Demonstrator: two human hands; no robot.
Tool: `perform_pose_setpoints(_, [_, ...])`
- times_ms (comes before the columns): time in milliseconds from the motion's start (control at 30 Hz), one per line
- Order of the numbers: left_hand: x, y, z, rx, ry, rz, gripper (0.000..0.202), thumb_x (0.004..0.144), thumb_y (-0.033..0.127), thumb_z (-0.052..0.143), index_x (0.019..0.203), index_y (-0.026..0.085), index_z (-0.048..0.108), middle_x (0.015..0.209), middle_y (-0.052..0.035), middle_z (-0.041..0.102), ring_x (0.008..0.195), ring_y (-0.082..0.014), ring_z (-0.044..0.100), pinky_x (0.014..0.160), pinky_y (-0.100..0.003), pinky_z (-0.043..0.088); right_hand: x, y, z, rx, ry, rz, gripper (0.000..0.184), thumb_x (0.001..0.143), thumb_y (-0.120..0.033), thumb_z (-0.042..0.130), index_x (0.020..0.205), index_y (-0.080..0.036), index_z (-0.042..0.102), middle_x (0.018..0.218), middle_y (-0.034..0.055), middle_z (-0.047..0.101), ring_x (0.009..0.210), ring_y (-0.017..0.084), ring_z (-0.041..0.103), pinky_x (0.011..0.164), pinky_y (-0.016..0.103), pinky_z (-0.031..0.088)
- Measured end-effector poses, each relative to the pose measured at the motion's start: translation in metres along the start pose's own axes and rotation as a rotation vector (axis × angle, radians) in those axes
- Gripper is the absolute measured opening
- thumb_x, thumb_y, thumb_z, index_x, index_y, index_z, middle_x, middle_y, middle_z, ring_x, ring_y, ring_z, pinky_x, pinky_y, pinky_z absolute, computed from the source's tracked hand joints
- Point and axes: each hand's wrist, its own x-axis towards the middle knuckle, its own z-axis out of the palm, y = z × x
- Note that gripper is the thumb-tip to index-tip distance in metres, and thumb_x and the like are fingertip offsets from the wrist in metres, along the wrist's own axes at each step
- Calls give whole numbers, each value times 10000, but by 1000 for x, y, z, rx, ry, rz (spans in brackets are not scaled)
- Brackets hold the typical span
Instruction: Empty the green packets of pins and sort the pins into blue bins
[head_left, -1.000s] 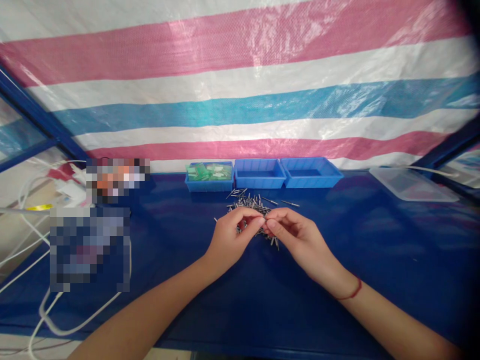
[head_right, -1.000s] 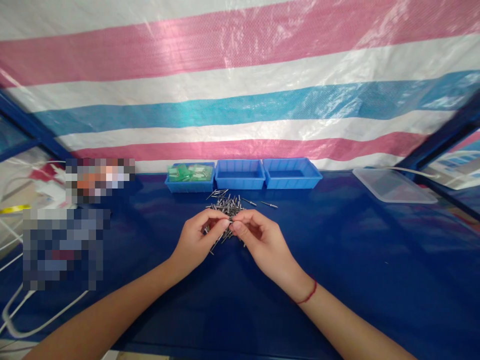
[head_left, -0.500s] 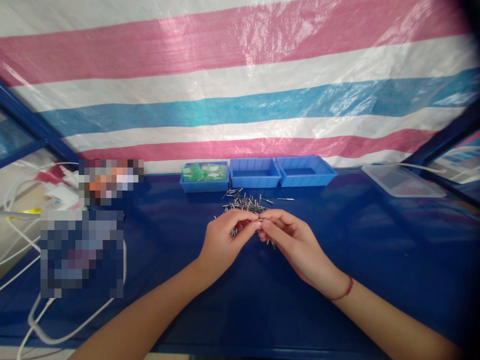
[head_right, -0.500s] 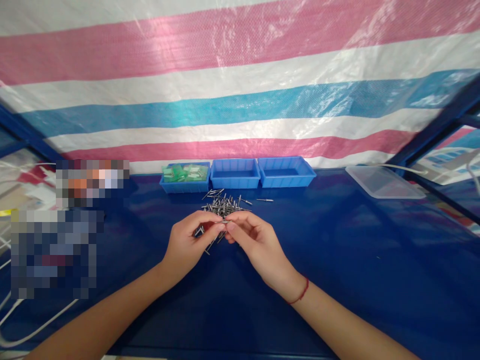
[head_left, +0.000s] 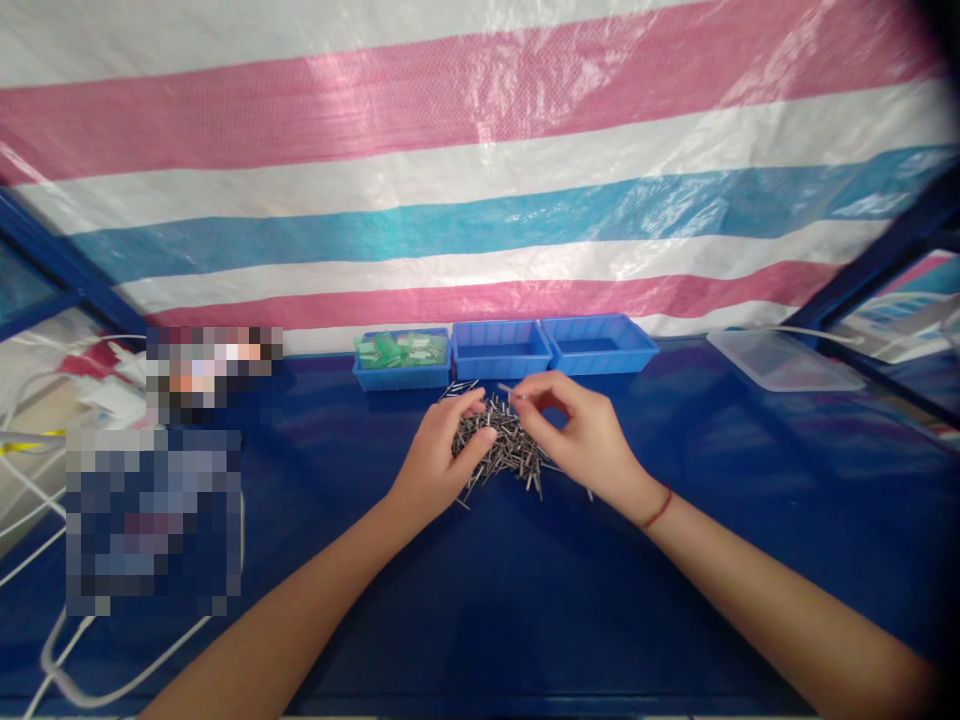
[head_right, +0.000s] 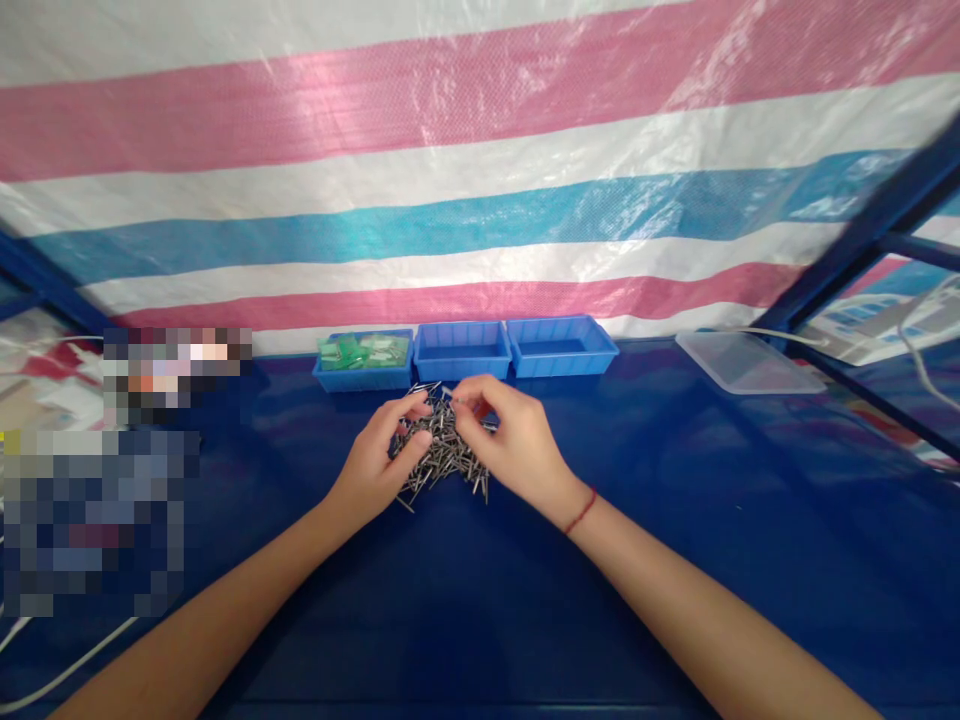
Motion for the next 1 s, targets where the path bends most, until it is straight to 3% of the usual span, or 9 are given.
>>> perform_pose_setpoints(100, [5,-16,-3,92,37,-11,333,946,270,484,1271,208,524,1144,-82,640,1077,-201,579,958,-365,450,39,32,1,-265,62,-98,125,886,-219,528,952,-180,627,881,60,699,780,190,649,755,338,513])
perform_pose_setpoints(200, [8,-32,-9,244,56,13,273,945,238,464,1180,185,593,1127,-86,637,1092,-213,558,998,-386,423,59,60,6,-510,-96,-175,273,890,-272,538,1130,-162,606,956,94,715,911,260,649,887,446,468])
perform_pose_setpoints(300, [11,-45,-14,456,109,10,316,933,208,448,1217,183,585,1247,-114,578,1203,-258,489,1048,-442,379,57,75,12,-635,-197,-188,272,921,-270,484,1136,-176,620,975,93,714,946,263,643,1008,523,365])
perform_pose_setpoints(400, [14,-55,-16,640,108,-36,404,927,189,422,1319,194,519,1419,-133,454,1351,-344,330,1080,-575,297,49,79,15,-626,-226,-177,279,939,-200,405,1092,-189,638,955,75,709,929,230,646,1049,503,326])
perform_pose_setpoints(533, [16,-63,-14,692,67,-88,437,922,179,403,1349,197,492,1427,-141,442,1390,-412,235,1038,-690,265,45,78,15,-595,-244,-177,294,933,-172,390,1096,-199,634,956,66,705,926,222,642,1065,503,306])
perform_pose_setpoints(733, [17,-66,-15,650,67,-8,406,913,139,390,1296,111,520,1299,-179,504,1330,-354,337,1088,-572,308,44,72,8,-522,-248,-201,300,954,-231,394,1147,-214,623,1043,72,700,992,215,629,1076,501,305])
perform_pose_setpoints(833, [15,-68,-17,641,80,39,398,915,143,392,1291,127,521,1250,-167,511,1298,-331,365,1088,-535,328,40,74,-5,-560,-134,-210,331,968,-333,397,1206,-201,587,1201,96,642,1144,233,559,1106,476,269])
perform_pose_setpoints(900, [15,-68,-18,643,78,58,396,917,149,393,1292,127,518,1240,-165,507,1282,-325,374,1085,-527,334,38,81,-15,-681,-22,-125,389,963,-385,395,1234,-161,563,1251,138,608,1193,277,517,1107,509,234])
perform_pose_setpoints(1000, [14,-69,-19,651,72,79,395,919,154,393,1291,110,517,1242,-175,499,1262,-323,385,1082,-526,337,36,96,-27,-805,6,10,411,965,-394,366,1157,-116,599,1092,166,678,1065,320,582,1049,555,260])
